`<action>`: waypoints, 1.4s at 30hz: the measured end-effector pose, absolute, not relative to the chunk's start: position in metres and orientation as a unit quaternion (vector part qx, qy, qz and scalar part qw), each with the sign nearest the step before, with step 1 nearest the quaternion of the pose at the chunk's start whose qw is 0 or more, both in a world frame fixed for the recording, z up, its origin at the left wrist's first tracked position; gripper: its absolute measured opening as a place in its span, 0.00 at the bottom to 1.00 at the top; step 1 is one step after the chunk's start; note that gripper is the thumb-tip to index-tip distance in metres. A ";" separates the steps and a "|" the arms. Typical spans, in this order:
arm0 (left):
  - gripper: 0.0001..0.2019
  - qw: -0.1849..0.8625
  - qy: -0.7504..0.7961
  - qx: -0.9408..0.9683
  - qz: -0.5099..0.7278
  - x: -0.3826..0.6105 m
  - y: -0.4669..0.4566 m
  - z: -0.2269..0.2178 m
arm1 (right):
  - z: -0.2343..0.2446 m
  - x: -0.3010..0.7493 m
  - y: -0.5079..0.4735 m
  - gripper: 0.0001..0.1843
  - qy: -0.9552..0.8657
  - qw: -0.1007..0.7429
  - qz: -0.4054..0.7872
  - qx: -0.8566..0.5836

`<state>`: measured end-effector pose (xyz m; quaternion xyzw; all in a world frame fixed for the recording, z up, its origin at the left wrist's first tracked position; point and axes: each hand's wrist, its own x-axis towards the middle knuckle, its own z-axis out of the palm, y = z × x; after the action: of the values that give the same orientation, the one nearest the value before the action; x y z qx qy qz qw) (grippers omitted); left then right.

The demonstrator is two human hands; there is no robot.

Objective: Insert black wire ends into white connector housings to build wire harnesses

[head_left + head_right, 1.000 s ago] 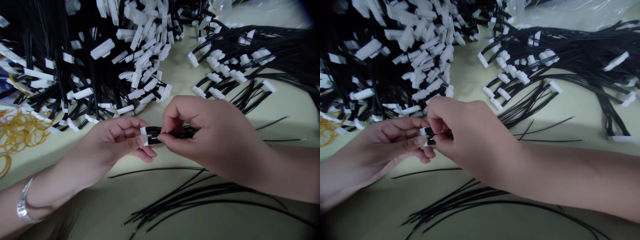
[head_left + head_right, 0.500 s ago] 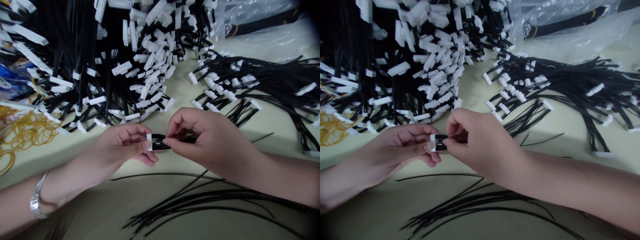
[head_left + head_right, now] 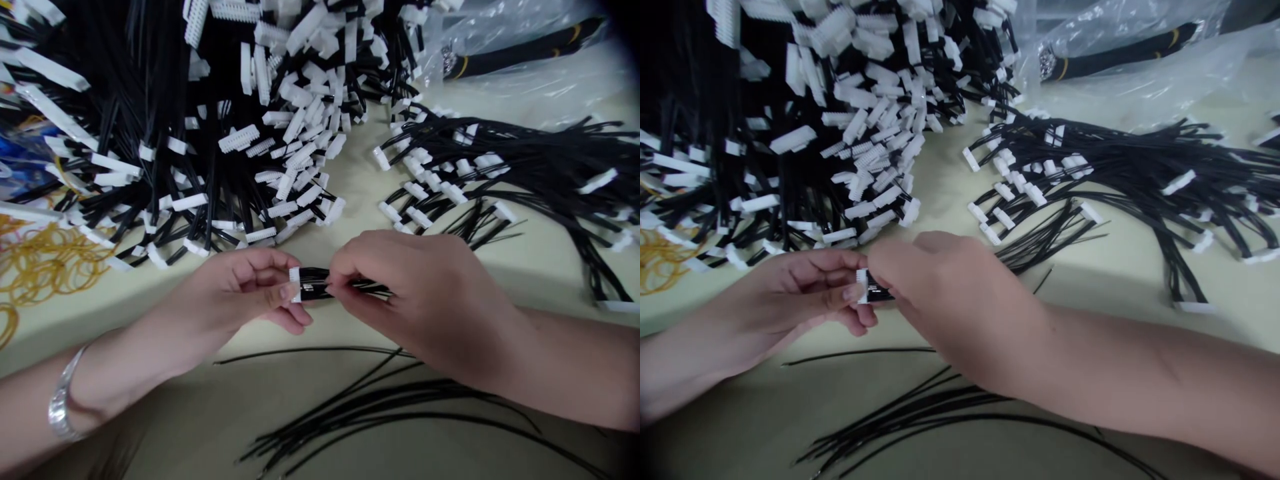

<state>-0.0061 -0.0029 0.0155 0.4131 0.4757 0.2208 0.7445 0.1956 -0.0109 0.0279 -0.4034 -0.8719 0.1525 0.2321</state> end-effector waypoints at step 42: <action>0.02 0.705 0.526 0.430 0.205 -0.001 -0.003 0.023 | 0.032 0.197 0.000 0.06 -0.817 0.207 0.264 -0.470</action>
<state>-0.0012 -0.0030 0.0232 0.4303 0.5258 0.2049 0.7046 0.1968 0.0005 0.0321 -0.4696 -0.8165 0.2643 0.2073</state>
